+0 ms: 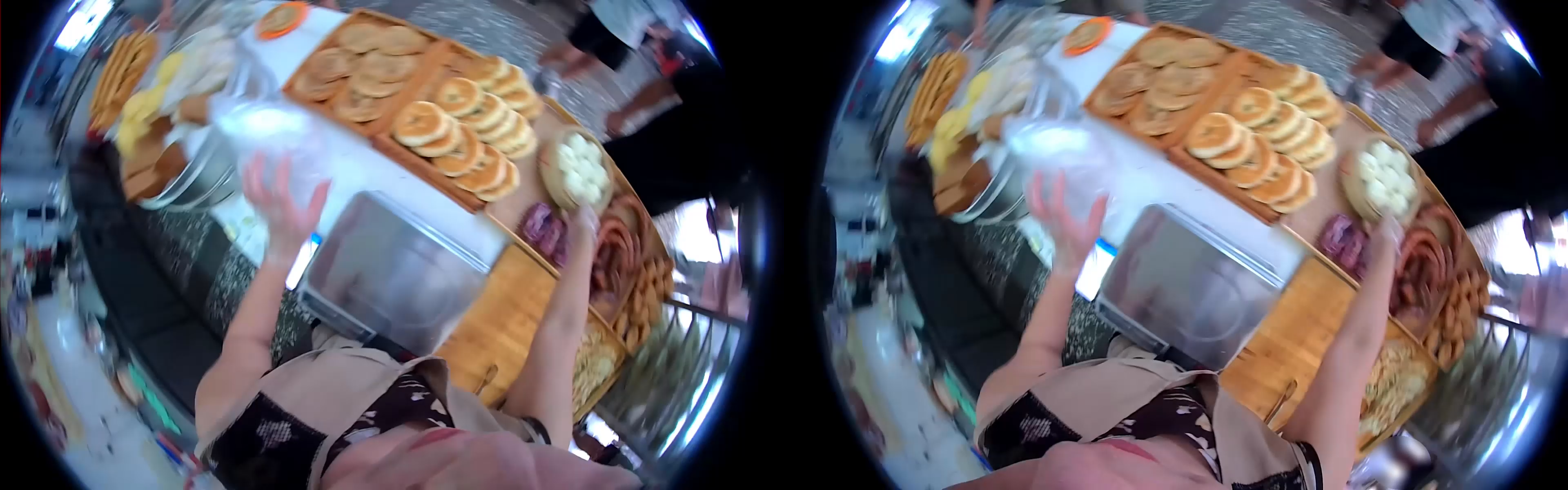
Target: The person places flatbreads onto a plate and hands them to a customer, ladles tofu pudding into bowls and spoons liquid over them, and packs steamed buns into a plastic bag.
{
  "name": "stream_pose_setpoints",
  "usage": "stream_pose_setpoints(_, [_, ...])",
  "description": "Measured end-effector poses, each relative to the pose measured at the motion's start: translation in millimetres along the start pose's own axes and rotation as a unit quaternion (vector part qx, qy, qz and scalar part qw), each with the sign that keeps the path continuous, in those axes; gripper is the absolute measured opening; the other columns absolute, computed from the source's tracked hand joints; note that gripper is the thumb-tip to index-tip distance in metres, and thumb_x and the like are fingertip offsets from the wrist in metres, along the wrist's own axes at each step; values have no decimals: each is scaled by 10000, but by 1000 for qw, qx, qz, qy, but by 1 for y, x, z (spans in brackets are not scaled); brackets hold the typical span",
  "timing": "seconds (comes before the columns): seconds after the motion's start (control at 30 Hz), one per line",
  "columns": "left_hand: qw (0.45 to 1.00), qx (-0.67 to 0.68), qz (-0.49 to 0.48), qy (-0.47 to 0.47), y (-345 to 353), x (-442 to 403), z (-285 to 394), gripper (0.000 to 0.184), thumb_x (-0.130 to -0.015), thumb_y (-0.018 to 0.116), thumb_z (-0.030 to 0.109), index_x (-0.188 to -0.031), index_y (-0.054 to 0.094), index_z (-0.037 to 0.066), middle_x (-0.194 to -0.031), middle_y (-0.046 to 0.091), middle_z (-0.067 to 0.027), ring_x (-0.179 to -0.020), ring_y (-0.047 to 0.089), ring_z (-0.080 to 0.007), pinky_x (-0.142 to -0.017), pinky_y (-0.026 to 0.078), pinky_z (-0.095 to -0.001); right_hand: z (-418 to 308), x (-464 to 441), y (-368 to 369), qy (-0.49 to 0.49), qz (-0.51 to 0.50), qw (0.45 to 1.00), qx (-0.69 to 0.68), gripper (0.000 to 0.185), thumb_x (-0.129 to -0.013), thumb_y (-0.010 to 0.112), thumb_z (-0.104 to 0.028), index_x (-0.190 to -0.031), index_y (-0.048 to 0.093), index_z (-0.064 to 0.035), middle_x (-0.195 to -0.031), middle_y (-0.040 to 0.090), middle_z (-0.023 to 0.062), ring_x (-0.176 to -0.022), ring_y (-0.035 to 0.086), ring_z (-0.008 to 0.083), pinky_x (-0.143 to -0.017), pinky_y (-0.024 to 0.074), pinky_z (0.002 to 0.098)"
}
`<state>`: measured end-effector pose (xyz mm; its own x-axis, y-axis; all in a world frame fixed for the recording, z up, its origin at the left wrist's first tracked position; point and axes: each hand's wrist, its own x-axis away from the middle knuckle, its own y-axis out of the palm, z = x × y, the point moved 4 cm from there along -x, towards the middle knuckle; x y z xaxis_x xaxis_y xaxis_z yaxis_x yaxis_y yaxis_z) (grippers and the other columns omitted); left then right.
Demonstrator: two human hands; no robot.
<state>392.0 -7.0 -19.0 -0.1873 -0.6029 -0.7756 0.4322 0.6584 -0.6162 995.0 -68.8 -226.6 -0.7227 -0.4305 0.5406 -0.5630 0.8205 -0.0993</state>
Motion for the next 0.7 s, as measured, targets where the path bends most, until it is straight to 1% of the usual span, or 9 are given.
stream_pose_setpoints(0.1, [999,-30,-25,-6,4,-53,-48,656,-716,737,410,-1225,485,81,-1204,433,-155,-1129,391,-364,-923,344,-499,-11,68,-10,-36,38,995,82,474,-893,553,-331,-1219,419,-13,-891,609,142,-648,584,210,-534,488,285])
stream_pose_setpoints(0.2, [972,-158,-163,57,7,-79,-57,387,-792,660,408,-1025,620,101,-1039,556,-83,-988,506,-291,-860,406,-429,-2,135,-26,-137,-2,990,35,419,-897,547,-308,-1165,423,-11,-808,603,132,-547,557,176,-475,447,252])
stream_pose_setpoints(0.3, [941,-124,-297,-108,-7,-102,-70,269,-865,579,371,-835,650,113,-800,600,-47,-746,567,-244,-751,451,-366,27,166,-49,-129,-68,989,-14,403,-903,544,-236,-1211,401,-18,-782,602,115,-550,561,153,-451,431,228])
stream_pose_setpoints(0.4, [864,272,-337,-257,-14,-99,-102,288,-898,530,327,-846,627,60,-729,610,-106,-626,573,-242,-707,460,-342,43,224,-54,-136,-33,990,3,364,-927,510,-227,-1211,429,-14,-788,611,100,-573,567,142,-501,471,242])
stream_pose_setpoints(0.47, [862,399,64,-307,-51,-110,-111,330,-945,445,281,-856,629,22,-783,623,-77,-683,589,-184,-643,478,-316,46,271,-45,-192,-53,980,11,317,-927,509,-256,-1126,510,-10,-770,620,96,-588,581,132,-522,490,245])
stream_pose_setpoints(0.53, [916,276,227,-184,-101,-89,-12,245,-900,469,211,-928,616,18,-882,633,-107,-778,599,-203,-732,461,-351,48,328,-23,-153,-43,987,41,350,-914,514,-334,-1050,570,-17,-725,631,89,-598,597,143,-543,503,258])
stream_pose_setpoints(0.6, [995,91,9,33,-121,3,122,223,-823,508,112,-1008,616,51,-957,637,-118,-841,613,-261,-816,449,-445,61,383,1,31,-344,921,-178,509,-908,462,-472,-1141,530,-24,-1005,630,162,-882,607,232,-804,483,390])
stream_pose_setpoints(0.63, [974,123,-86,170,-123,51,182,279,-784,527,62,-1048,617,68,-994,639,-123,-872,620,-290,-858,443,-492,52,428,0,81,-472,842,-248,563,-915,434,-491,-1219,479,-19,-1132,587,164,-1005,570,229,-879,442,392])
stream_pose_setpoints(0.7, [853,417,-58,308,-151,111,268,375,-714,559,53,-1084,608,89,-1083,604,-138,-1016,579,-305,-903,415,-487,46,460,-57,28,-325,882,-341,459,-913,508,-381,-1185,529,-12,-1089,619,111,-964,593,209,-849,456,361])
